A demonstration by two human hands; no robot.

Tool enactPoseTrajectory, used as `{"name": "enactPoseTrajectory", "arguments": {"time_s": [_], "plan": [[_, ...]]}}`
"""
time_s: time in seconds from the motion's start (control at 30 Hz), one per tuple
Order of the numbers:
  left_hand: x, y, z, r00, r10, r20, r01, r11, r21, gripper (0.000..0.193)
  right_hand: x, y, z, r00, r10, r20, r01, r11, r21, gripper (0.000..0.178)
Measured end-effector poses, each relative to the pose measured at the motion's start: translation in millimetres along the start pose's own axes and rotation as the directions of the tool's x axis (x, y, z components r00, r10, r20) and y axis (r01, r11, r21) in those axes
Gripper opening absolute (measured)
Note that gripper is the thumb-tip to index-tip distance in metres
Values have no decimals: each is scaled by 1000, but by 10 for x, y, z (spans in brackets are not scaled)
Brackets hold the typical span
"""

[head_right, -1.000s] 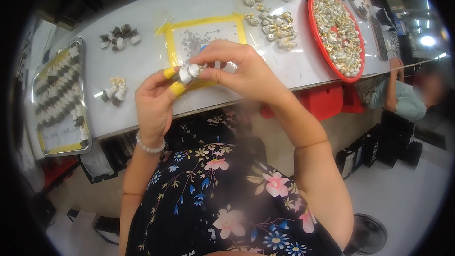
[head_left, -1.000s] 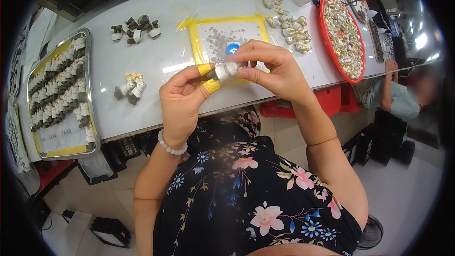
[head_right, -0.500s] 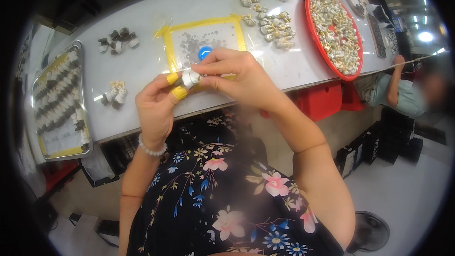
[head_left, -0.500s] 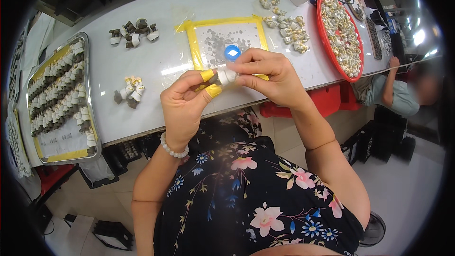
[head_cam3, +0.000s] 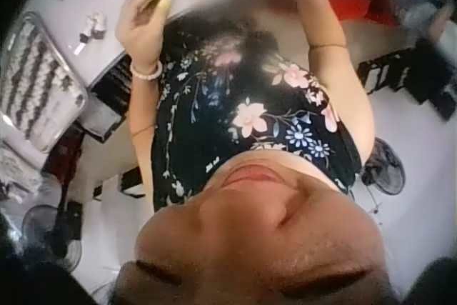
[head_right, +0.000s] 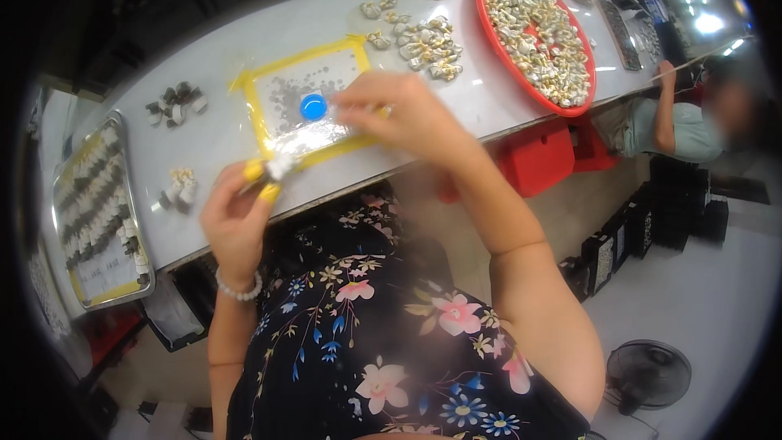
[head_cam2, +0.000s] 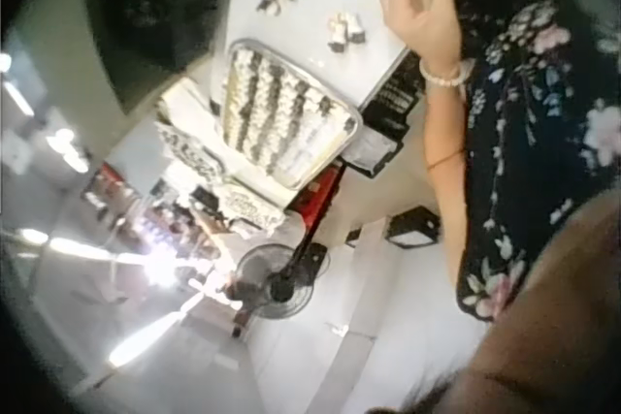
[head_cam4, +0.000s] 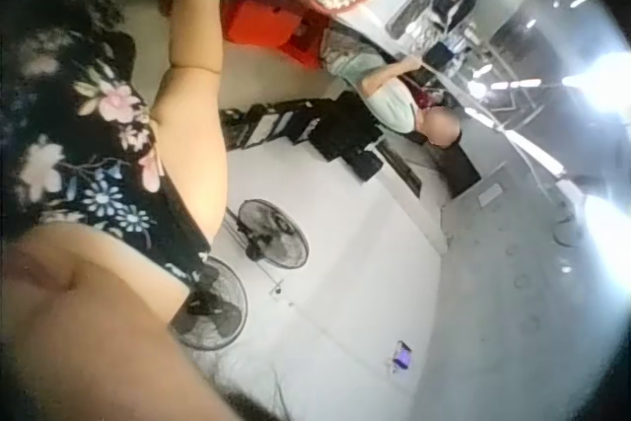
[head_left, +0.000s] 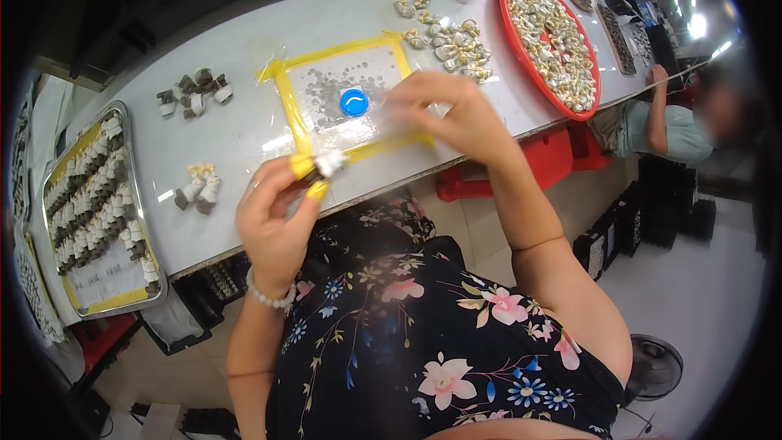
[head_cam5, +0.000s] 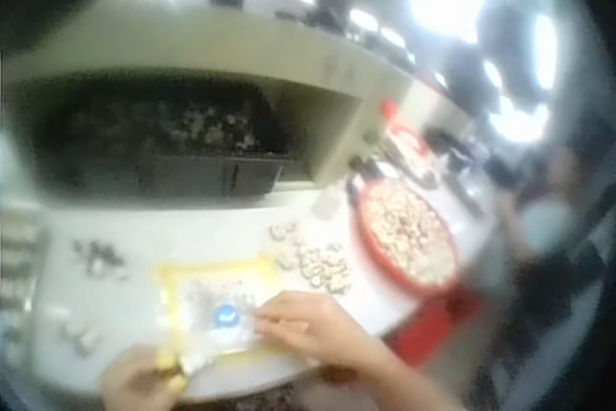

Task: The person assembles figurines by dipping figurine heads in glue, attaching them onto figurine bodies by hand, placing the assembled figurines onto a tray, and retrieving more figurine parts from a heating chamber.

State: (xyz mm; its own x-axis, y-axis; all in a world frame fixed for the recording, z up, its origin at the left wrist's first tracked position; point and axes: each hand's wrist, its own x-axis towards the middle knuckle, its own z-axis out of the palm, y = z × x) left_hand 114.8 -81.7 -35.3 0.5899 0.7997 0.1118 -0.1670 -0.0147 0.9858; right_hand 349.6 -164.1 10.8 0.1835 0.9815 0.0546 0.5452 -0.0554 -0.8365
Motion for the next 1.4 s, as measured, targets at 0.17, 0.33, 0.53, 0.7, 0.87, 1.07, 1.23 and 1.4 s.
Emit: {"name": "enactPoseTrajectory", "arguments": {"time_s": [0.17, 0.33, 0.53, 0.7, 0.87, 1.07, 1.23, 1.4], "plan": [[-204, 74, -398, 868, 477, 138, -379, 458, 804, 28, 197, 313, -324, 941, -234, -243, 59, 822, -566, 26], [-236, 30, -569, 877, 469, 102, -272, 311, 911, 26, 404, 354, -254, 934, -298, -195, 36, 625, -780, 26], [-4, 271, -552, 863, 505, 25, -239, 365, 900, 28, 421, 333, -212, 941, -290, -174, 52, 632, -773, 26], [576, 357, -686, 916, 389, 97, -207, 253, 945, 28, 120, 258, -139, 984, 56, -169, -65, 997, -47, 36], [894, 280, -733, 987, 134, 88, -121, 266, 956, 28, -29, 209, 50, 988, 154, -16, -139, 929, 343, 31], [913, 344, -693, 998, 36, 47, -56, 323, 945, 30, -75, 170, 63, 984, 156, -85, -142, 978, 155, 17], [538, 323, -540, 999, -47, 6, 45, 973, 226, 33, -85, 324, -1, 987, 39, -159, -56, 993, -103, 23], [206, 133, -132, 987, -119, 107, 140, 966, -216, 34, -77, 322, -70, 989, 58, -137, -79, 985, -155, 23]]}}
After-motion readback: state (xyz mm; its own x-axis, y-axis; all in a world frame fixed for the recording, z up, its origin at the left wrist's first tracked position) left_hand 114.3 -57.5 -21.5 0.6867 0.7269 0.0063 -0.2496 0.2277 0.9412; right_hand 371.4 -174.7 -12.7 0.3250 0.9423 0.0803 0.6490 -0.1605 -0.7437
